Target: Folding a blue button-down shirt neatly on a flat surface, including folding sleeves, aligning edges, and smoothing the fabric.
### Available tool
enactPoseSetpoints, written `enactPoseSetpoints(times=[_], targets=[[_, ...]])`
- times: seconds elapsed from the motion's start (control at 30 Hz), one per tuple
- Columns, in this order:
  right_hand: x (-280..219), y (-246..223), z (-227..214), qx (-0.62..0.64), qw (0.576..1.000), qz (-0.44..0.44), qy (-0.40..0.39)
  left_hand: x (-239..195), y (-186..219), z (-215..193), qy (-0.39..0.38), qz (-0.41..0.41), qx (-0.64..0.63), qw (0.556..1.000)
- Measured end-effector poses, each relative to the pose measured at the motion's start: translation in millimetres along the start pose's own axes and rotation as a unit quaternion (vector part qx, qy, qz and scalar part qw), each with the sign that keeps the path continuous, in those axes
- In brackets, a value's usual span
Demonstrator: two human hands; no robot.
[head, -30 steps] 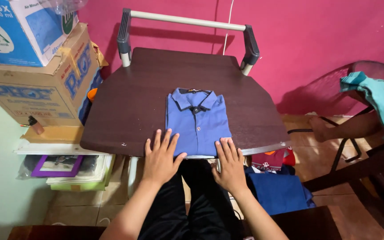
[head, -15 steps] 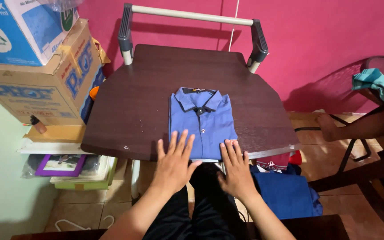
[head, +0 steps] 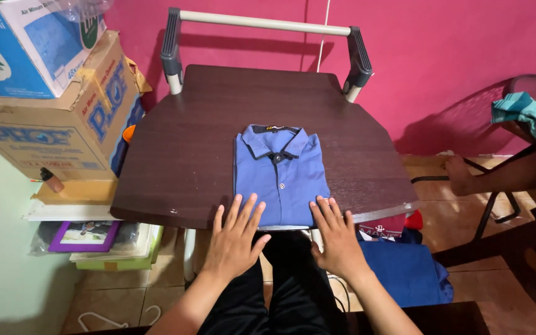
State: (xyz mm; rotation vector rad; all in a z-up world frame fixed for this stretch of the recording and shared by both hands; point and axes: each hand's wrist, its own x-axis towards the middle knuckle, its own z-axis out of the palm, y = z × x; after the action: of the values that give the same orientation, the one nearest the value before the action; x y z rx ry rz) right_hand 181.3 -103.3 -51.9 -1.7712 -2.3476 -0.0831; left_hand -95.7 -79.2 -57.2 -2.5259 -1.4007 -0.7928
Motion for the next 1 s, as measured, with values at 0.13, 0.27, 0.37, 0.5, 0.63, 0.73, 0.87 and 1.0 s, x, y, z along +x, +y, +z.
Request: enactPoseSetpoints(times=[0.13,0.27,0.37,0.5,0.63,0.73,0.87,1.0], targets=[[19,0,-28,0.078,0.995,0.047,-0.03,11,-12,4,-0.053,-0.007,-0.027,0.998],[46,-9,-58,0.151,0.985,0.083,-0.016,60,-28,0,0.018,-0.085,-0.013,0.996],[75,-22,-73,0.194,0.975,0.096,0.056,96,-42,1,-0.152,-0.185,-0.02,0.971],[99,-10,-10,0.057,0.985,0.152,-0.063,94,-47,21,-0.168,-0.23,0.026,0.958],[99,-12,-19,0.089,0.977,0.168,-0.1,92,-45,15,-0.172,-0.254,0.022,0.952],[97,-6,-15,0.101,0.976,0.166,-0.097,97,-42,10,-0.193,-0.26,0.004,0.946],[95,-2,-5,0.121,0.978,0.156,-0.063,89,-49,18,-0.135,-0.242,-0.019,0.961],[66,32,3,0.414,0.885,0.124,0.173,51,-47,0,0.087,-0.094,-0.233,0.964]])
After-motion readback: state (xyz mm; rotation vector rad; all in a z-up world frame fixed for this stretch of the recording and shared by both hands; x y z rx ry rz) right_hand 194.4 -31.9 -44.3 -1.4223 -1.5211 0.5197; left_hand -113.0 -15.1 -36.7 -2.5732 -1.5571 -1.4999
